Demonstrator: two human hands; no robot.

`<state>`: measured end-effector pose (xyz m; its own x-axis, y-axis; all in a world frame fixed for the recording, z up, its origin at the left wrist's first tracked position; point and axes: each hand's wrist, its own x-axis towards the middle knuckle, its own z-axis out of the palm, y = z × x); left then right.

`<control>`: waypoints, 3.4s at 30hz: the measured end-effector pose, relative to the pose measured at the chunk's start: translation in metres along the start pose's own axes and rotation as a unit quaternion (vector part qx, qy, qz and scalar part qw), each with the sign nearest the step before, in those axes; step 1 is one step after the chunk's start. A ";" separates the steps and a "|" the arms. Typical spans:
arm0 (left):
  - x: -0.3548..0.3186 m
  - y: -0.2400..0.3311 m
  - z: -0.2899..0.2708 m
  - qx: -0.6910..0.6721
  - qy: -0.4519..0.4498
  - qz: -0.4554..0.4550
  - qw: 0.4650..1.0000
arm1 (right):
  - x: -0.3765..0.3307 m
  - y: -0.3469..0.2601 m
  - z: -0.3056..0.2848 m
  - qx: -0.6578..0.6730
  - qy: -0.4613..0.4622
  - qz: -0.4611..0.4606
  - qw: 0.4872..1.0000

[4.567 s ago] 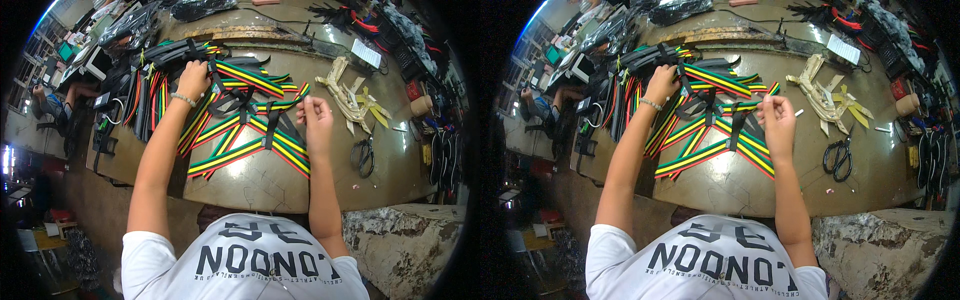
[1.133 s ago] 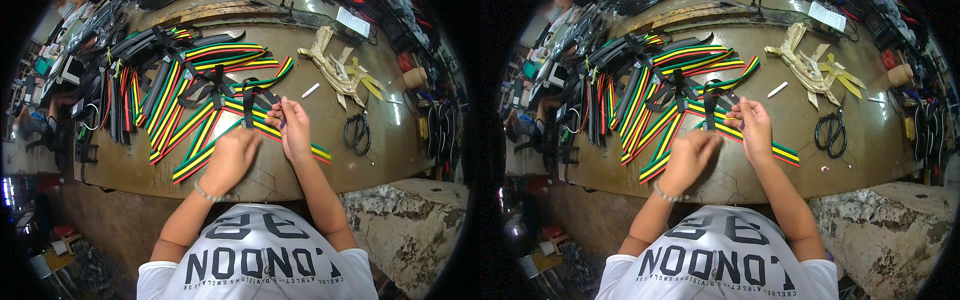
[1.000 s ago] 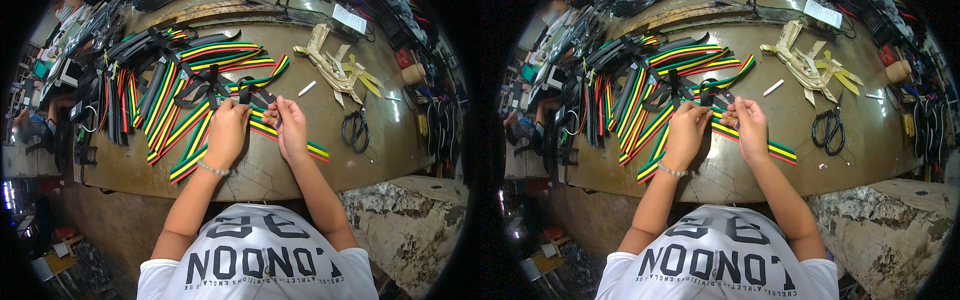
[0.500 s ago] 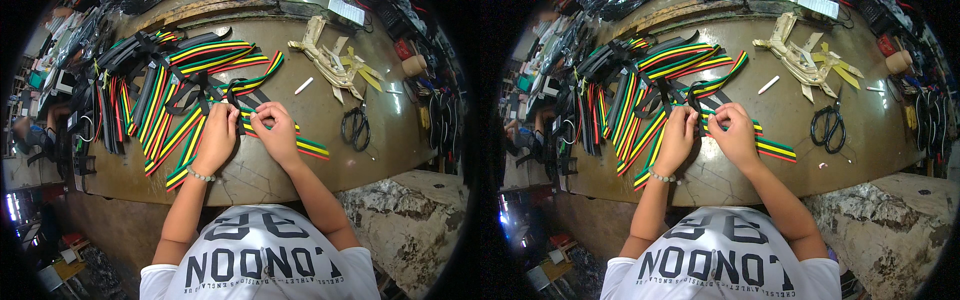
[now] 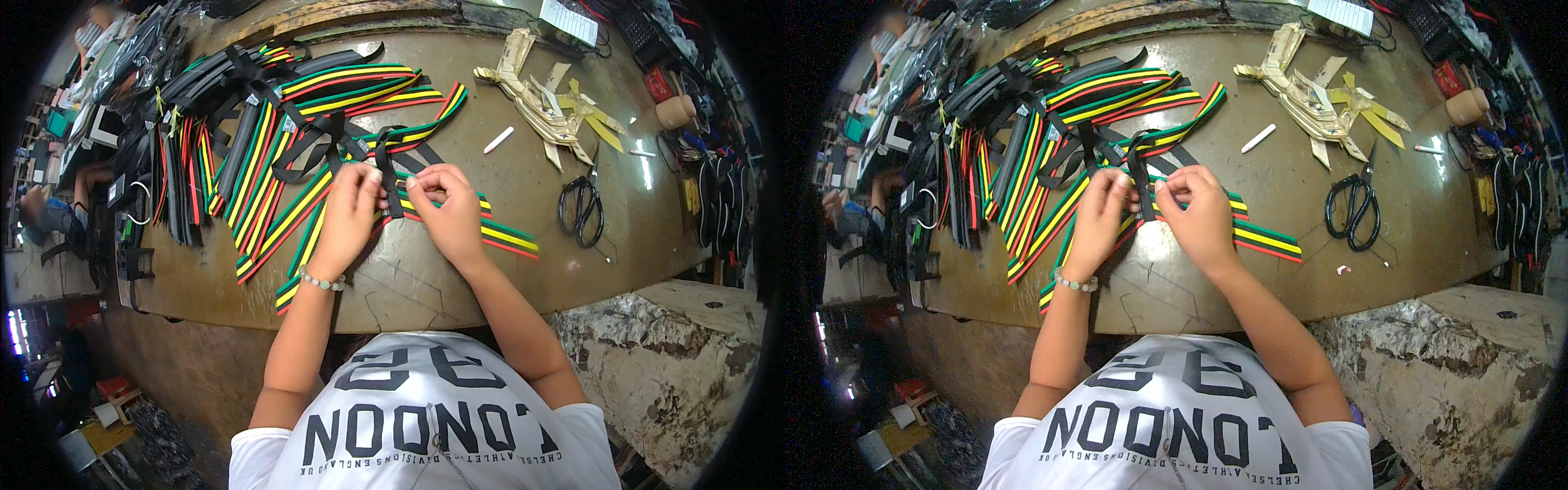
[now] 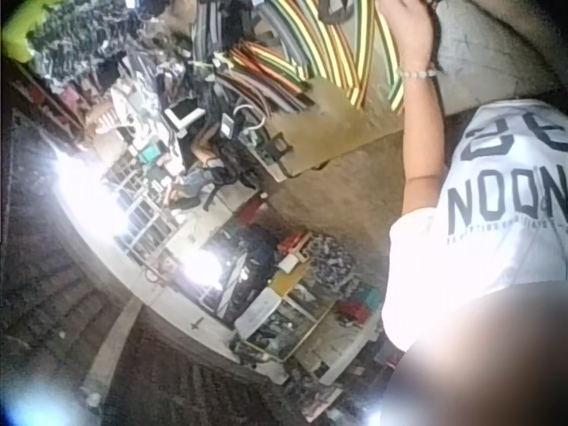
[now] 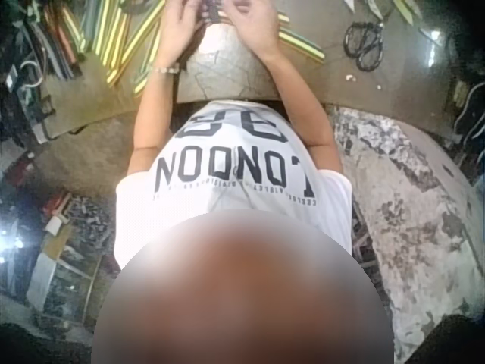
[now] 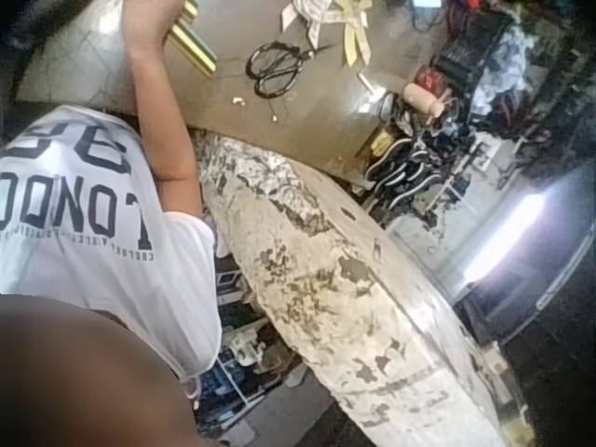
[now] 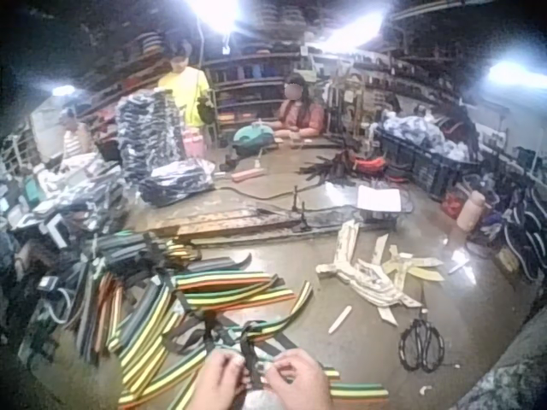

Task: The person assembles multicolored fabric straps by attaching small white tags and black fasteners. They repeatedly pick up straps, align and fasten components, then place finished items on the table. The person briefly stands and walks to retrieve a small white card before returning to continue assembly.

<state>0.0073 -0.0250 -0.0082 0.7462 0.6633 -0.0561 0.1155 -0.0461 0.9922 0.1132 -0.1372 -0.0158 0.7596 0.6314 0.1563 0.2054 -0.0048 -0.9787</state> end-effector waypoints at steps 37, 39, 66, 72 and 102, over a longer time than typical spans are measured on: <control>-0.098 0.040 -0.023 0.490 -0.200 0.292 0.796 | 0.012 0.012 -0.144 0.637 -0.105 0.256 0.719; -0.093 0.049 -0.026 0.465 -0.179 0.264 0.826 | 0.012 0.004 -0.139 0.619 -0.076 0.242 0.743; -0.008 0.014 -0.023 0.237 -0.128 0.051 0.962 | -0.008 0.004 0.002 0.075 -0.021 0.032 0.996; -0.006 0.009 -0.023 0.197 -0.126 0.030 0.972 | -0.008 0.001 0.004 0.059 -0.033 0.037 0.997; -0.008 0.012 -0.023 0.152 -0.100 -0.012 0.983 | -0.007 -0.003 0.002 0.010 -0.057 0.040 0.997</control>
<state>-0.0126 -0.0134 0.0067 0.8515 0.5079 -0.1301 0.3025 -0.2733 0.9131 0.1061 -0.1397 -0.0140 0.6972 0.7142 0.0620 0.1335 -0.0445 -0.9900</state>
